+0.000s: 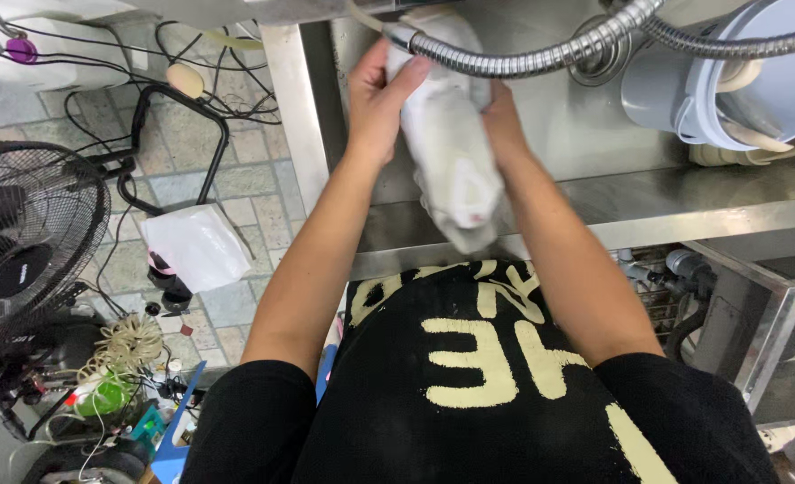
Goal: The person cleans a shoe using a machine and a handheld tool, then wipes it with a cloth.
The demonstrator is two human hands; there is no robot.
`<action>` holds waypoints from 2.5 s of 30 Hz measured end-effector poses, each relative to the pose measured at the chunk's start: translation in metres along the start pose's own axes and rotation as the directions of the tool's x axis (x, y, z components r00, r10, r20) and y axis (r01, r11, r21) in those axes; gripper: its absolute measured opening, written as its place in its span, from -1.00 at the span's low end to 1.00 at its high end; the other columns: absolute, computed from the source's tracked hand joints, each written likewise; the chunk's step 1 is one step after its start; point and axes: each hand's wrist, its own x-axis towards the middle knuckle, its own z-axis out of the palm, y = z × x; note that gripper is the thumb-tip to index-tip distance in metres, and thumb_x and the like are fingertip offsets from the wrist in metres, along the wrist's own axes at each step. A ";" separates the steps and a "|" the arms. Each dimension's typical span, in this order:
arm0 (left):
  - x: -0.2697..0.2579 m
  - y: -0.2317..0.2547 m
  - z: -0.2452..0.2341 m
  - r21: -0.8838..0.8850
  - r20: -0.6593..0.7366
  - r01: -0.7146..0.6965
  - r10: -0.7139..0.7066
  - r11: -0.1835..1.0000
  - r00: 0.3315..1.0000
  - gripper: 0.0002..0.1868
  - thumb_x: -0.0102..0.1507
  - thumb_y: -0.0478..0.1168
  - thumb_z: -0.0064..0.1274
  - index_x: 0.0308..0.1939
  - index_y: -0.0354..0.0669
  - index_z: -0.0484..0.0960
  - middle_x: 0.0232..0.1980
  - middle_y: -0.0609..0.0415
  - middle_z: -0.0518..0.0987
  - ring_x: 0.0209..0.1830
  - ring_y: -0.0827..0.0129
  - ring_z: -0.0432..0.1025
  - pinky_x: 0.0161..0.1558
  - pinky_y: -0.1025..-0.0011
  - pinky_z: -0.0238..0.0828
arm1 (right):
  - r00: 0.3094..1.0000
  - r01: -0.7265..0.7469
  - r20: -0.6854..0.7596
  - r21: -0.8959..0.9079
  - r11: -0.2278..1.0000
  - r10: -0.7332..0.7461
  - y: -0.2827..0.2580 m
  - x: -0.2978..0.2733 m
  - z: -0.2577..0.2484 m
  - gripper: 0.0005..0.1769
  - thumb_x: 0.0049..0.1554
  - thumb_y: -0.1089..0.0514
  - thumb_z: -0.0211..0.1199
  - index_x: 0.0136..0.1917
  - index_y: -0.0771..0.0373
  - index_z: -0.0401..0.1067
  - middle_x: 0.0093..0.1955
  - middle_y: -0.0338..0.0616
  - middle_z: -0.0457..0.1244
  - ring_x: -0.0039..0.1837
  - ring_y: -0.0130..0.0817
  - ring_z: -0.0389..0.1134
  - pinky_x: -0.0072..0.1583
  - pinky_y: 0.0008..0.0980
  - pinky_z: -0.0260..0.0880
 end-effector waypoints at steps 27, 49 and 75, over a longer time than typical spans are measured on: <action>-0.030 -0.010 0.130 0.086 0.111 0.423 -0.431 0.902 0.896 -0.16 0.26 0.22 -0.01 0.45 -0.25 0.25 0.28 -0.17 0.52 0.25 0.15 0.50 0.23 0.25 0.50 | 0.878 0.467 0.061 0.097 0.879 -0.474 -0.025 -0.083 -0.165 0.30 0.13 0.18 0.54 0.71 -0.10 -0.44 0.73 0.07 -0.17 0.61 0.01 0.22 0.49 -0.03 0.41; -0.038 -0.021 0.166 -0.051 -0.160 0.342 -0.345 0.938 0.925 -0.01 0.21 0.37 0.00 0.49 -0.24 0.21 0.41 -0.17 0.46 0.38 0.13 0.41 0.38 0.20 0.35 | 0.616 0.771 0.414 -0.489 0.407 -0.670 -0.084 -0.105 -0.202 -0.69 0.21 0.41 0.37 0.11 0.27 0.28 0.19 0.00 0.27 0.16 -0.20 0.35 0.20 -0.26 0.38; -0.005 0.007 0.123 -0.121 0.101 0.570 -0.561 0.813 0.821 -0.22 0.19 0.24 0.07 0.25 -0.33 0.51 0.13 -0.19 0.63 0.07 0.12 0.57 0.11 0.20 0.58 | 0.902 0.421 0.222 -0.266 0.867 -0.370 -0.050 -0.112 -0.124 -0.55 0.21 0.34 0.32 0.35 0.35 0.33 0.18 -0.08 0.33 0.15 -0.33 0.37 0.12 -0.37 0.42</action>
